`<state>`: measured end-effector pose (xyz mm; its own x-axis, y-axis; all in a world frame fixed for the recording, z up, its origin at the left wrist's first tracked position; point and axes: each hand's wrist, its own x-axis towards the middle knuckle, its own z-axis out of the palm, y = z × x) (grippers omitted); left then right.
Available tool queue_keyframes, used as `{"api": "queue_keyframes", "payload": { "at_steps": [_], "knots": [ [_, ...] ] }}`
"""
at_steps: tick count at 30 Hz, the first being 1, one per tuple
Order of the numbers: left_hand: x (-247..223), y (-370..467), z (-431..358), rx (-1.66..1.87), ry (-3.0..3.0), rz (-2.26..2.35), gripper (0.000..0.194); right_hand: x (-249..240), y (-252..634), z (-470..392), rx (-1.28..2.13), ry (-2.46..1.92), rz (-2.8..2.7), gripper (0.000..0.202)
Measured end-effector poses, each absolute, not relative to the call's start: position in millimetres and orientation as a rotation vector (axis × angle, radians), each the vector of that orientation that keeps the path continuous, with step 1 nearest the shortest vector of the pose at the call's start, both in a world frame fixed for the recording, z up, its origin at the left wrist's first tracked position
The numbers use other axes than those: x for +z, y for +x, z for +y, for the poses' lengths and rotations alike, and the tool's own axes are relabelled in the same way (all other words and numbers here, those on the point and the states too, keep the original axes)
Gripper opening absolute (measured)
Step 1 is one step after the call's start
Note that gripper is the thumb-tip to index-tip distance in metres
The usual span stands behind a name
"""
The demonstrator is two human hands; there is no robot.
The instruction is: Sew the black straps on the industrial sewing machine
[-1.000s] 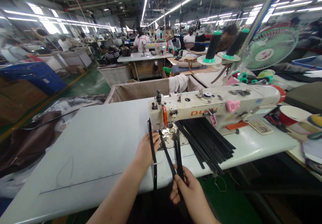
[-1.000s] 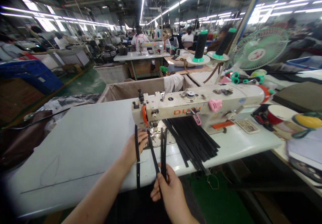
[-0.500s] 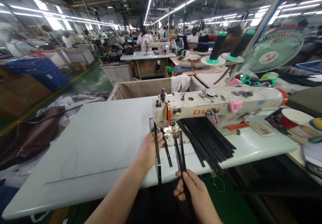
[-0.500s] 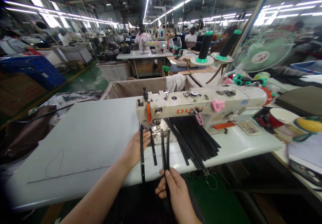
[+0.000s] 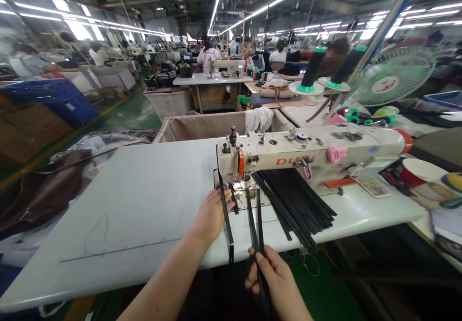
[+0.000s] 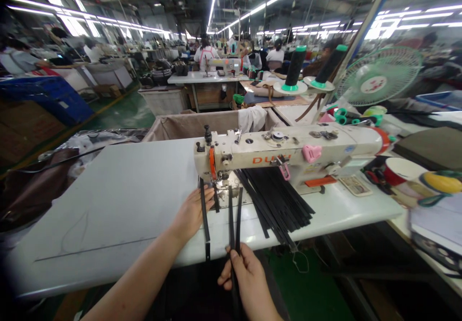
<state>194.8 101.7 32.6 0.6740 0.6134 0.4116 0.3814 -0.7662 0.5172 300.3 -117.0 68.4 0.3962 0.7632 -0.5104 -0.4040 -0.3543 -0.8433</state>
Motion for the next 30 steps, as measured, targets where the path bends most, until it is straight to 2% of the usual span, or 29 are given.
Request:
{"api": "queue_keyframes", "payload": {
  "at_steps": [6,13,19,30],
  "knots": [
    [32,195,102,0.836,2.508,0.768,0.031,69,301,-116,1.273,-1.513,-0.340,0.086],
    [36,195,101,0.872,2.518,0.754,0.031,70,303,-116,1.243,-1.515,-0.389,0.079],
    [32,195,103,0.833,2.546,0.812,0.032,66,302,-116,1.252,-1.521,-0.393,0.080],
    [25,196,106,0.981,2.480,0.756,0.030,70,303,-117,1.238,-1.522,-0.425,0.077]
  ]
}}
